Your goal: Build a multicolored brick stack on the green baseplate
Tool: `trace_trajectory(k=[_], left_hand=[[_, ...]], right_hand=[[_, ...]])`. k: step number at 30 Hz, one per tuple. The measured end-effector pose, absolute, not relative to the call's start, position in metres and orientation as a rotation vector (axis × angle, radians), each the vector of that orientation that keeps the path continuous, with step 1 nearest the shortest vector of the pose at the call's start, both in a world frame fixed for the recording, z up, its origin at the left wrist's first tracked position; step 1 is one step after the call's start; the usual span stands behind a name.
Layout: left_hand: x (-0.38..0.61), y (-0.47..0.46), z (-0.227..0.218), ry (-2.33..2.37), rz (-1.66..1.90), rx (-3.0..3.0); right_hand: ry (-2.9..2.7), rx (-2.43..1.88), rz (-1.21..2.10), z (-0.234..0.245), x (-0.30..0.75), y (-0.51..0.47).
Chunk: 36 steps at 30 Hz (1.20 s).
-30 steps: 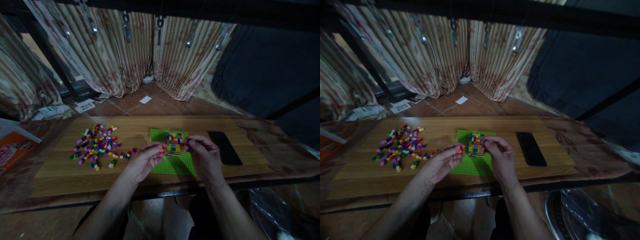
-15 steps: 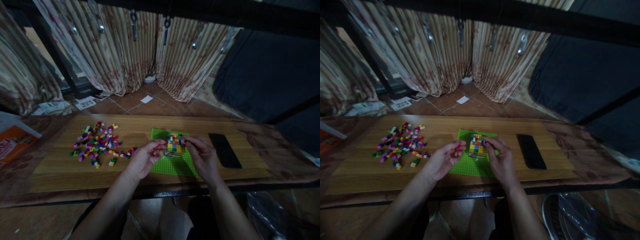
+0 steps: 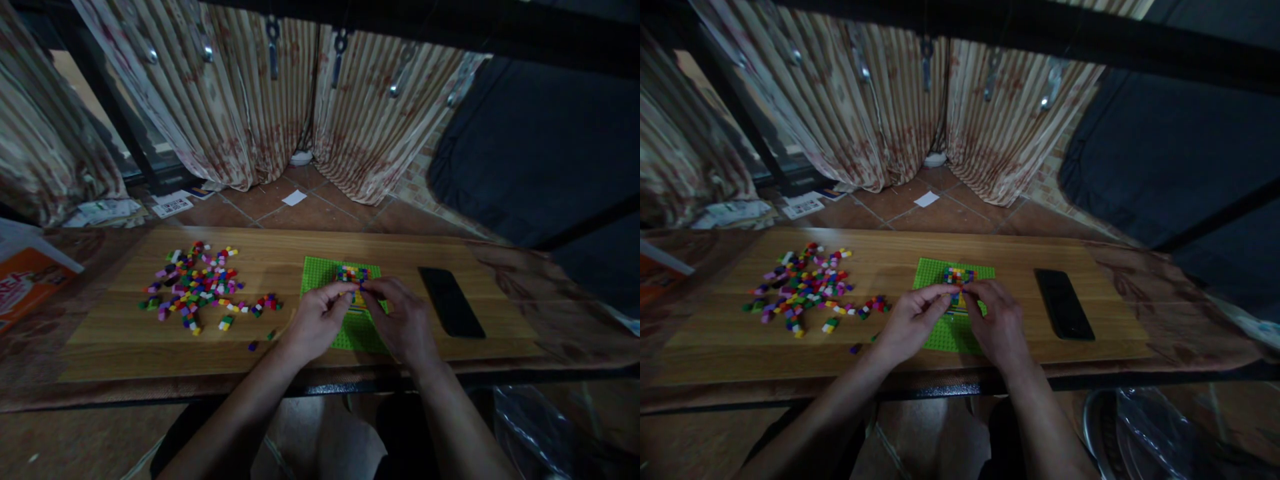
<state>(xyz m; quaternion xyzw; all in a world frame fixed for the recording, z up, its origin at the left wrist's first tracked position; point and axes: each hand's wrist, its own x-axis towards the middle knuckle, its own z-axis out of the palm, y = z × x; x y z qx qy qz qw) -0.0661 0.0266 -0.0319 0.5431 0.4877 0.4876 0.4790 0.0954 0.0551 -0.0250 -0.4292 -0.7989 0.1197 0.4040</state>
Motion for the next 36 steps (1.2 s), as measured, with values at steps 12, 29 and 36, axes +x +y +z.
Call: trace_trajectory(k=[12, 29, 36], left_hand=[[-0.058, 0.02, -0.027, 1.3, 1.137, 1.496], [-0.054, 0.018, -0.034, 1.324, 1.172, 1.441], [-0.054, 0.017, -0.031, 1.358, 1.152, 1.527]], right_hand=[[-2.005, -1.11, 0.28, -0.03, 0.095, 0.057], [-1.521, -1.342, 0.731, -0.034, 0.098, 0.064], [-1.28, -1.361, 1.024, -0.037, 0.087, 0.067]])
